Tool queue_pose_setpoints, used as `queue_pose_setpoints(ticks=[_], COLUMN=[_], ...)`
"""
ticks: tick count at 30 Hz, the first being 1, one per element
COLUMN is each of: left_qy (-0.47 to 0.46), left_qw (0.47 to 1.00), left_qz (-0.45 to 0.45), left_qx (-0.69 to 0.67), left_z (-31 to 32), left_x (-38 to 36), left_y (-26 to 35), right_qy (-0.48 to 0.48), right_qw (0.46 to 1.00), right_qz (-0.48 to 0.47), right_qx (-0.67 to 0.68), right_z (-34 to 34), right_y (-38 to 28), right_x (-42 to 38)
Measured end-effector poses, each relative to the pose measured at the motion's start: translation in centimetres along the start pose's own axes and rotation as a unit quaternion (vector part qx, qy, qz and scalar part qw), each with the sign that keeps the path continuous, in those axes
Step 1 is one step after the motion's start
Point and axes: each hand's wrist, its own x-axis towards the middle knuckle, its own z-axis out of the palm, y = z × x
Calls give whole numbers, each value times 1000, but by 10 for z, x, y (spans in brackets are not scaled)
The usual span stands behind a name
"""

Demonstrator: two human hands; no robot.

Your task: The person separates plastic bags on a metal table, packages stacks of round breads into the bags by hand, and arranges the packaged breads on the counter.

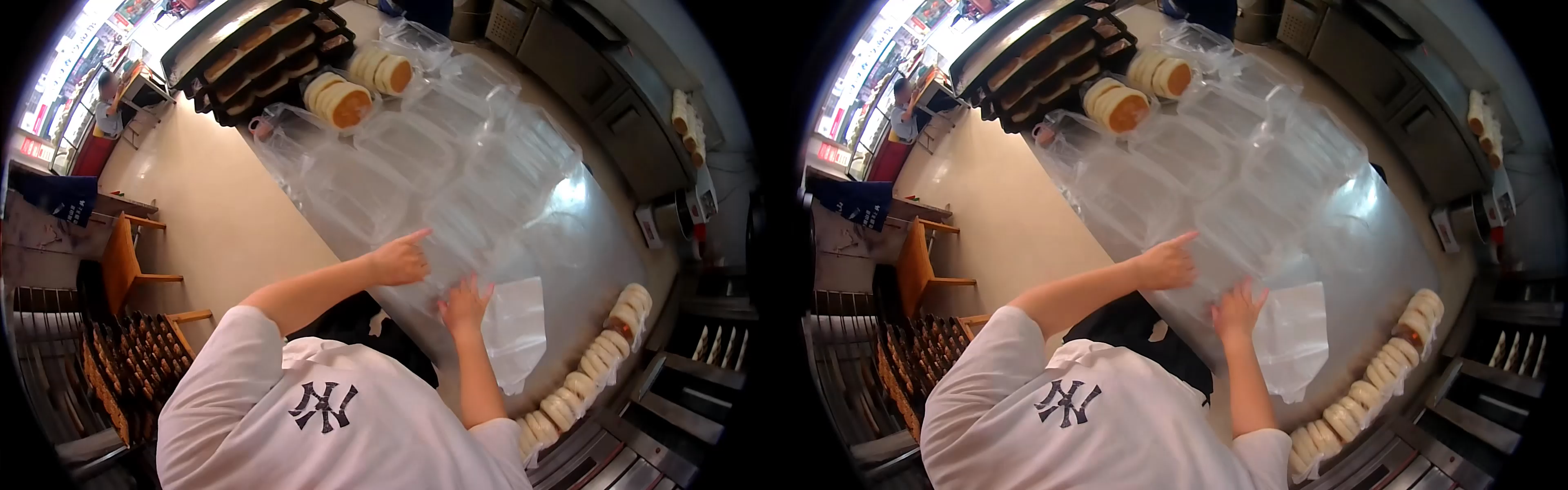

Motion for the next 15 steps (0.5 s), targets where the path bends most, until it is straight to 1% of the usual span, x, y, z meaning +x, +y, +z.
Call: queue_pose_setpoints(ticks=[1, 2, 3, 4, 5, 6, 7, 8, 9, 10, 11, 13, 14, 15], left_qy=[52, 105, 216, 321, 333, 340, 384, 418, 413, 406, 400, 344, 334, 322], left_qw=[998, 992, 970, 930, 905, 876, 812, 738, 713, 688, 666, 687, 664, 641], left_qz=[-3, -3, -81, -156, -236, -312, -384, -446, -471, -492, -500, -502, -514, -524], left_qx=[-36, -71, -81, -91, -118, -143, -216, -285, -315, -345, -383, -397, -429, -459], left_z=[-23, -45, -62, -71, -77, -79, -71, -56, -33, -12, -1, 34, 60, 77], left_x=[-7, -13, -30, -51, -76, -101, -123, -143, -164, -180, -189, -200, -198, -192], left_y=[-11, -22, -42, -67, -101, -143, -188, -236, -287, -337, -374, -444, -470, -488], right_qy=[30, 33, 70, 106, 107, 143, 181, 185, 163, 143, 130, 108, 102, 92], right_qw=[999, 999, 993, 981, 981, 969, 952, 950, 918, 873, 828, 733, 682, 749], right_qz=[0, -1, 12, 26, 26, 28, 33, 43, 61, 79, 93, 113, 121, 142], right_qx=[27, 21, 90, 160, 157, 200, 244, 248, 356, 460, 537, 663, 714, 640], right_z=[-2, -11, -27, -43, -59, -74, -86, -97, -108, -115, -113, -93, -79, -60], right_y=[-4, -12, -25, -39, -54, -70, -90, -113, -136, -158, -180, -220, -236, -241], right_x=[4, 7, 11, 19, 32, 51, 73, 100, 129, 165, 205, 294, 337, 376])
